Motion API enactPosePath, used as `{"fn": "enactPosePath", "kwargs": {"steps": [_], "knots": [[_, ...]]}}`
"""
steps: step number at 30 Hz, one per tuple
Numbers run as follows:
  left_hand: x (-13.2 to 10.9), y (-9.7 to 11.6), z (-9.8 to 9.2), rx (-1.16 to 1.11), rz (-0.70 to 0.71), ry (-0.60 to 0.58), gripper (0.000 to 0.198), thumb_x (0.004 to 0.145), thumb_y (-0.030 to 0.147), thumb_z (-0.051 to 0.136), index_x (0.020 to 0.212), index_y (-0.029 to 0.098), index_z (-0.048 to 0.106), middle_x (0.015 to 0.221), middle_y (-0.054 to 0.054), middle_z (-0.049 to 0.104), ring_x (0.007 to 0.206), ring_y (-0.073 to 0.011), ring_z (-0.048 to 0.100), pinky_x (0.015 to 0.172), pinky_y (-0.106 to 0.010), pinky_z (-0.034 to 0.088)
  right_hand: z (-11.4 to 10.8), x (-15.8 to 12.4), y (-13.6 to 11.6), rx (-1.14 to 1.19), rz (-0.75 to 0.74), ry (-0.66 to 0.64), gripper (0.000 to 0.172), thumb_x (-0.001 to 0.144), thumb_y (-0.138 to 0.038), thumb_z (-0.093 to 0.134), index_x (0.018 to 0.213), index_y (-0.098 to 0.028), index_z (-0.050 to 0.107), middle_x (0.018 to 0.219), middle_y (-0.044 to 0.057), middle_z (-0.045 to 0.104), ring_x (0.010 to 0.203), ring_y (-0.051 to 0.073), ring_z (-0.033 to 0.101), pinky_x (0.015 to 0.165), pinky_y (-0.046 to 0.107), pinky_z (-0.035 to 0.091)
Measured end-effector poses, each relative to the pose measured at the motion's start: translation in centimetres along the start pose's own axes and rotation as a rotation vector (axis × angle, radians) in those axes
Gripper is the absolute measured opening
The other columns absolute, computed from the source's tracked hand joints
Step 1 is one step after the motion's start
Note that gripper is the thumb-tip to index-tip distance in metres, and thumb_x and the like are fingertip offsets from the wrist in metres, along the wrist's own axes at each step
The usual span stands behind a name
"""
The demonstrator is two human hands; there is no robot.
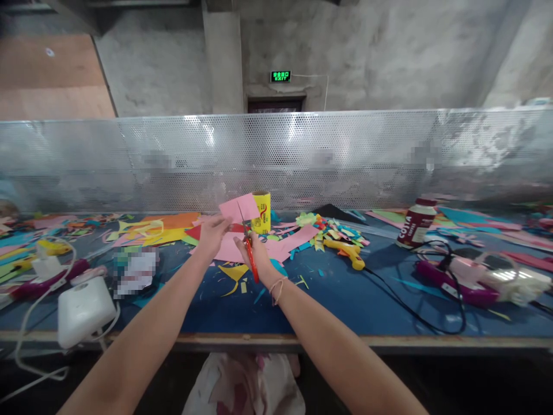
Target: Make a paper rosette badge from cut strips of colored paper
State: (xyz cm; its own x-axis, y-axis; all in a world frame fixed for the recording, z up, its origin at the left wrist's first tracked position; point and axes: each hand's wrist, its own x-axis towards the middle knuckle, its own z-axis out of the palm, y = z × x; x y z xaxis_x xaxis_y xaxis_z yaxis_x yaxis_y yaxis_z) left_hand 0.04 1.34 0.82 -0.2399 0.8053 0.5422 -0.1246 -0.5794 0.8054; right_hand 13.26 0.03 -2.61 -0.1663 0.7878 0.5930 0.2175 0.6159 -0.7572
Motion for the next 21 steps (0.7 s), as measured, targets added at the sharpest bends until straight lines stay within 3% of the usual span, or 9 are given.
{"fn": "enactPosePath", "kwargs": {"steps": [13, 21], "knots": [[0.0, 0.4, 0.2, -0.036, -0.058, 0.008, 0.023, 0.057, 0.033, 0.072, 0.068, 0.013, 0.066, 0.060, 0.001, 0.054, 0.057, -0.0086, 0.050, 0.061, -0.024, 0.043, 0.0, -0.1, -1.0, -0.148, 0.055, 0.017, 0.035, 0.073, -0.053, 0.047, 0.062, -0.020, 0.041, 0.056, -0.001, 0.048, 0.052, 0.013, 0.044, 0.053, 0.027, 0.036], [-0.1, 0.7, 0.3, -0.053, -0.109, -0.013, 0.021, 0.054, 0.029, 0.073, 0.060, 0.012, 0.063, 0.057, 0.001, 0.053, 0.052, -0.0071, 0.047, 0.055, -0.022, 0.040, -0.4, -0.2, -1.1, -0.059, 0.084, -0.015, 0.033, 0.075, -0.052, 0.046, 0.067, -0.021, 0.041, 0.050, -0.005, 0.041, 0.046, 0.010, 0.040, 0.045, 0.023, 0.034]]}}
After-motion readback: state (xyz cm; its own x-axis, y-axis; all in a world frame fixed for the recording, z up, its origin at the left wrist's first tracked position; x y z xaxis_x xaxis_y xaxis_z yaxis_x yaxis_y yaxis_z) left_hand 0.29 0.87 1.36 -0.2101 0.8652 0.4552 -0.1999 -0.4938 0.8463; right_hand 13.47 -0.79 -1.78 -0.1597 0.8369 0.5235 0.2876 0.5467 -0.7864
